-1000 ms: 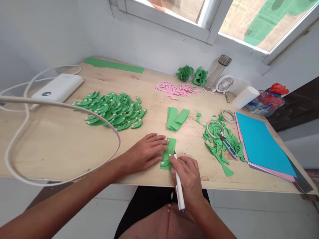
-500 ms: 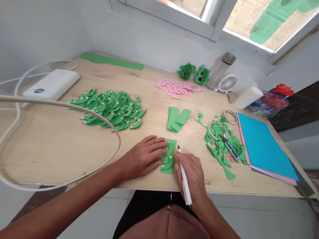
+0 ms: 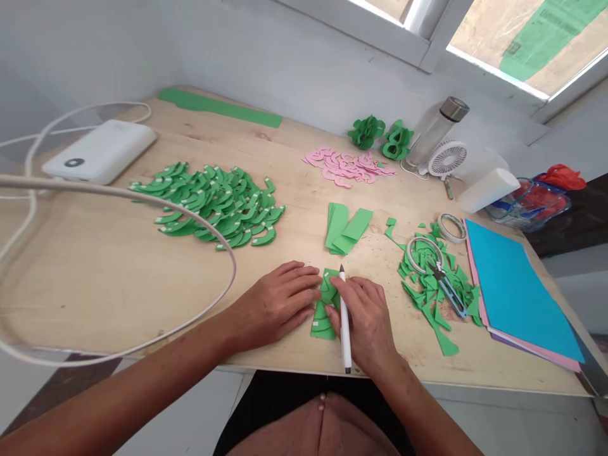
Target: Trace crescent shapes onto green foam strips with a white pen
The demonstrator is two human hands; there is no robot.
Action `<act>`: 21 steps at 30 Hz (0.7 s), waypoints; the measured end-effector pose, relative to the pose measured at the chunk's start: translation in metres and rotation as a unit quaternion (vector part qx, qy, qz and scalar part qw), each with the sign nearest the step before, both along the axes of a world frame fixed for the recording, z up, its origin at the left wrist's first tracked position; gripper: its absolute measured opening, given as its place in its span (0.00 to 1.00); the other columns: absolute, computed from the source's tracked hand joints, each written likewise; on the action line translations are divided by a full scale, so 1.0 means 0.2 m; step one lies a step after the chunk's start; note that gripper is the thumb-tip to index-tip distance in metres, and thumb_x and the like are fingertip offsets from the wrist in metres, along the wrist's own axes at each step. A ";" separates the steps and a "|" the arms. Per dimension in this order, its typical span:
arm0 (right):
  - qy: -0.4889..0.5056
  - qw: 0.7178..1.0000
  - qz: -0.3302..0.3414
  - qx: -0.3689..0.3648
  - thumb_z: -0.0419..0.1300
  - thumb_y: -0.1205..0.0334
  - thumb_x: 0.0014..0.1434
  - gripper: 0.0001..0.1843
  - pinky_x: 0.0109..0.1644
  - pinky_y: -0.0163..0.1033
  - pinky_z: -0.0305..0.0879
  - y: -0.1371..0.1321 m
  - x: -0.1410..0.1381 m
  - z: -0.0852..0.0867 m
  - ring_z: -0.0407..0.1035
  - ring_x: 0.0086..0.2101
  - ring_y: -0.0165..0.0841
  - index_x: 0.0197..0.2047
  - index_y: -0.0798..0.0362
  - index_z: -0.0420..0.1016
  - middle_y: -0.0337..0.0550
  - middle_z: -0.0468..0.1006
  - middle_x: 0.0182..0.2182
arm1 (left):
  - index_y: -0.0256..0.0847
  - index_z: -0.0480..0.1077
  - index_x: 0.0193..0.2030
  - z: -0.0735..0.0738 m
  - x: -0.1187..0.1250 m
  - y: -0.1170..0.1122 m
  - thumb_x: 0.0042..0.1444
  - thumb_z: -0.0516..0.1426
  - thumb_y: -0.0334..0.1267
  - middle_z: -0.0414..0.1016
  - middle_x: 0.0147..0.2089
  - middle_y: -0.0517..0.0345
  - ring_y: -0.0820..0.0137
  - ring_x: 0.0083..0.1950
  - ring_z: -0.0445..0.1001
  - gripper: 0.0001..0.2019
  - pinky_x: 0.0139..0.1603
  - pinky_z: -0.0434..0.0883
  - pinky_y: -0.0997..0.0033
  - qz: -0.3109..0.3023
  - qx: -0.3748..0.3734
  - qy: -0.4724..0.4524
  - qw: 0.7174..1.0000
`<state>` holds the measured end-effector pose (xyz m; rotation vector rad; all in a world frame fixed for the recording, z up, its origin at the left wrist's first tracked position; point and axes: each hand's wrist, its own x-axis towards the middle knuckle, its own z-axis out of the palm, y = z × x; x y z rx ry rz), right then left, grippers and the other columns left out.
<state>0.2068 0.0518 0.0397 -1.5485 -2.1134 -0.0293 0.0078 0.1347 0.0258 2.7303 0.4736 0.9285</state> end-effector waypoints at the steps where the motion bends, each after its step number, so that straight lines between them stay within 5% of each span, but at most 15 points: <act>1: 0.001 1.000 0.003 0.002 0.58 0.64 0.66 0.16 0.50 0.47 0.64 0.00 0.00 0.00 0.71 0.47 0.41 0.56 0.54 0.72 0.48 0.82 0.44 | 0.39 0.72 0.47 0.00 0.00 0.00 0.66 0.52 0.33 0.80 0.52 0.50 0.61 0.57 0.76 0.08 0.61 0.71 0.53 -0.001 0.000 0.000 1.000; 21: 0.012 1.000 0.010 0.002 0.56 0.63 0.66 0.18 0.50 0.48 0.64 0.00 0.01 -0.01 0.71 0.47 0.41 0.58 0.52 0.72 0.48 0.82 0.45 | 0.40 0.73 0.47 0.02 0.00 0.00 0.67 0.51 0.34 0.80 0.51 0.51 0.63 0.57 0.76 0.10 0.62 0.71 0.54 0.011 -0.017 0.004 1.000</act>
